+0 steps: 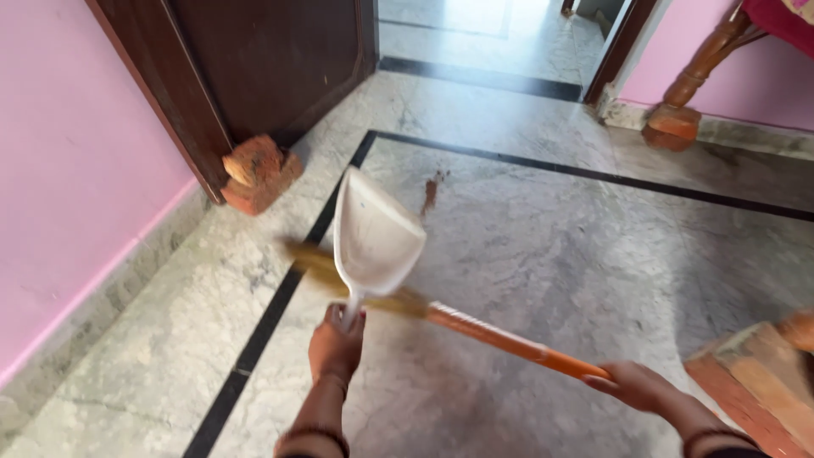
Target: The person sweeps debris across a marble floor using a broom and collects it into a white dustpan. They move toward a doorway, repeatedly gathering dirt into the pan before lifting both tools.
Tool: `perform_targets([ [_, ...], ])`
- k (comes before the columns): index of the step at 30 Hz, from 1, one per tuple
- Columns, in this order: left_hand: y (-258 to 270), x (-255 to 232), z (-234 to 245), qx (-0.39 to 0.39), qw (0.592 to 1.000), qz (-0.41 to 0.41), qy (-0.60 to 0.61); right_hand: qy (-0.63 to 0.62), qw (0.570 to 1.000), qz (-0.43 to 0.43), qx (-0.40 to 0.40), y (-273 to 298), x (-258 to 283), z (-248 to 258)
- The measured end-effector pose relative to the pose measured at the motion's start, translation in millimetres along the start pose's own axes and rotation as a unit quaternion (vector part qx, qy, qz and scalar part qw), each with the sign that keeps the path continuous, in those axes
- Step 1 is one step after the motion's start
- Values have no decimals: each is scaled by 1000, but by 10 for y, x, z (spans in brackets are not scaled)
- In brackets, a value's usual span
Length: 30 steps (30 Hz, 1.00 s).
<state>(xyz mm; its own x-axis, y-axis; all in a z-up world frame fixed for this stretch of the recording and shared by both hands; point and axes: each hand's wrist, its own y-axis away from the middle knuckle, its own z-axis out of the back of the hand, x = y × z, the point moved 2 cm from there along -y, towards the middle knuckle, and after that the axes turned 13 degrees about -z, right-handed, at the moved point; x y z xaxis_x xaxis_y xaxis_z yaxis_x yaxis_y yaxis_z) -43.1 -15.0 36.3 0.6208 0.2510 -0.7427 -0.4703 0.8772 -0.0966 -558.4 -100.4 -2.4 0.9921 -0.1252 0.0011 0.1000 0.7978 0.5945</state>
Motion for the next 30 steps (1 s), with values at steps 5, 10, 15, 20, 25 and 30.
perform_targets([
  [5,104,156,13,27,999,5,-36,-73,994,-67,-35,-778,-206,58],
  [10,210,17,204,31,995,44,-89,-155,979,-69,-110,-779,564,38],
  [15,265,-335,237,-12,992,54,-113,-179,980,43,-75,-376,1177,-104],
  [20,276,-764,116,-17,992,32,-117,-27,988,135,-75,-222,1186,-178],
  [25,326,-1241,-75,-15,995,9,-99,10,994,105,-20,-17,1155,-171],
  [30,321,-1675,-165,102,990,-41,-85,-113,993,16,-30,-200,999,-102],
])
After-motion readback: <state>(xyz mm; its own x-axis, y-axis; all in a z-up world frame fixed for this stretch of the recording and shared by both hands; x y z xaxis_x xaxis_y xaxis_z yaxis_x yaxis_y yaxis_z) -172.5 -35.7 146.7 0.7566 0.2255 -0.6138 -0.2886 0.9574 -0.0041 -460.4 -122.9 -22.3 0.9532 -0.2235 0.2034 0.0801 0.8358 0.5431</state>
